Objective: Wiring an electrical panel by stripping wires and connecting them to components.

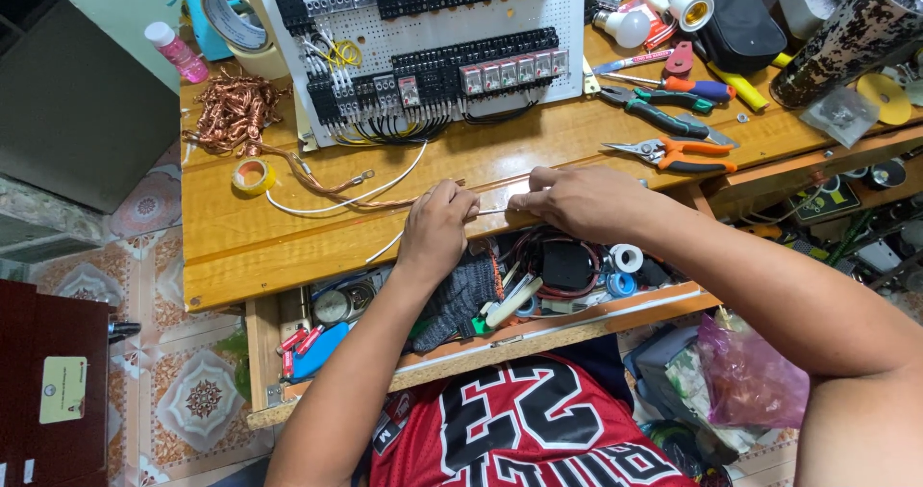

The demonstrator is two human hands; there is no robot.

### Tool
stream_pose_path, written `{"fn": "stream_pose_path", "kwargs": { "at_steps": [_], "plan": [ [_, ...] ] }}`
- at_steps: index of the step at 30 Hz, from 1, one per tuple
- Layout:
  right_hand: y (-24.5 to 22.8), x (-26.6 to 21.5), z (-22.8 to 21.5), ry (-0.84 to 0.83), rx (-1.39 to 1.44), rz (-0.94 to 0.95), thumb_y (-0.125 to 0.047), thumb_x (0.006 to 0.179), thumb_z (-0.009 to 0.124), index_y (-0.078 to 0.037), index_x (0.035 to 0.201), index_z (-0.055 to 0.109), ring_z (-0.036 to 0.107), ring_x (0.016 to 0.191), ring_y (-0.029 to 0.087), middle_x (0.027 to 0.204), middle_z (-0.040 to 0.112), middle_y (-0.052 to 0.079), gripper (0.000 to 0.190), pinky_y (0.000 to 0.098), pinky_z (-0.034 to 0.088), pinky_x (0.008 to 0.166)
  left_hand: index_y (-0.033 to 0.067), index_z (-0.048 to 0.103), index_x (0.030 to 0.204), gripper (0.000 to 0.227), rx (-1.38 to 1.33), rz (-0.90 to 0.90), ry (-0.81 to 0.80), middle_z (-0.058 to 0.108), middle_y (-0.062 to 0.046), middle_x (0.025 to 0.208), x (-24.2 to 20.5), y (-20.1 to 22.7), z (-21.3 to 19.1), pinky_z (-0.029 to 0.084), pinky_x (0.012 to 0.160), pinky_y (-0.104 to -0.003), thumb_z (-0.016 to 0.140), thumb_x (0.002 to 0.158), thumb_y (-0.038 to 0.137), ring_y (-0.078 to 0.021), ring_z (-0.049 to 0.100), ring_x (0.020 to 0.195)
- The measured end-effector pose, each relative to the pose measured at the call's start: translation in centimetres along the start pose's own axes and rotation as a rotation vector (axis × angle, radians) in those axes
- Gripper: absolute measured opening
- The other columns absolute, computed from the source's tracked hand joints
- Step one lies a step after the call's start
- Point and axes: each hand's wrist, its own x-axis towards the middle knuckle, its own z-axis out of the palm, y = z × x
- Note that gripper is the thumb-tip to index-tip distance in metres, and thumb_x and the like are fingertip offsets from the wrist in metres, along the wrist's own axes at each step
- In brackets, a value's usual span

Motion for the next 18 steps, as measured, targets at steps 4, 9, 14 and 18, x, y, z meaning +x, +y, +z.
{"fn": "stream_pose_path", "kwargs": {
  "at_steps": [4, 9, 14, 18],
  "plan": [
    [0.5, -0.2, 0.2, 0.012, 0.012, 0.004, -0.022, 0.099, 0.047, -0.029, 0.131, 0.065, 0.071, 0.088, 0.044, 0.110, 0.060, 0.006, 0.038, 0.0549, 0.061, 0.073, 0.0205, 0.066, 0.095, 0.011, 0.007, -0.001, -0.007, 0.049, -0.002, 0.085, 0.0, -0.1, 0.0, 0.053, 0.075, -0.042, 0.060, 0.100, 0.029, -0.0304, 0.064, 0.084],
    [0.6, -0.6, -0.3, 0.017, -0.010, -0.002, -0.025, 0.099, 0.048, -0.029, 0.129, 0.066, 0.070, 0.087, 0.045, 0.110, 0.060, 0.006, 0.035, 0.0549, 0.060, 0.071, 0.0199, 0.064, 0.094, 0.011, 0.004, -0.003, -0.009, 0.050, -0.002, 0.086, 0.0, 0.0, -0.1, 0.053, 0.075, -0.042, 0.060, 0.100, 0.028, -0.0305, 0.064, 0.084],
    [1.6, -0.4, 0.9, 0.017, -0.063, 0.000, -0.026, 0.099, 0.050, -0.031, 0.128, 0.065, 0.071, 0.087, 0.042, 0.109, 0.060, 0.004, 0.034, 0.0526, 0.061, 0.070, 0.0209, 0.065, 0.093, 0.011, 0.010, 0.000, -0.010, 0.050, -0.002, 0.085, 0.0, 0.0, -0.2, 0.054, 0.075, -0.041, 0.060, 0.100, 0.029, -0.0296, 0.064, 0.084],
    [1.8, -0.6, 0.6, -0.004, -0.093, -0.002, -0.023, 0.097, 0.052, -0.033, 0.131, 0.065, 0.072, 0.088, 0.038, 0.109, 0.062, 0.002, 0.038, 0.0493, 0.062, 0.070, 0.0202, 0.063, 0.093, 0.012, 0.002, 0.000, -0.011, 0.051, -0.002, 0.085, 0.0, 0.0, -0.2, 0.054, 0.075, -0.041, 0.060, 0.100, 0.029, -0.0297, 0.065, 0.085]
  ]
}}
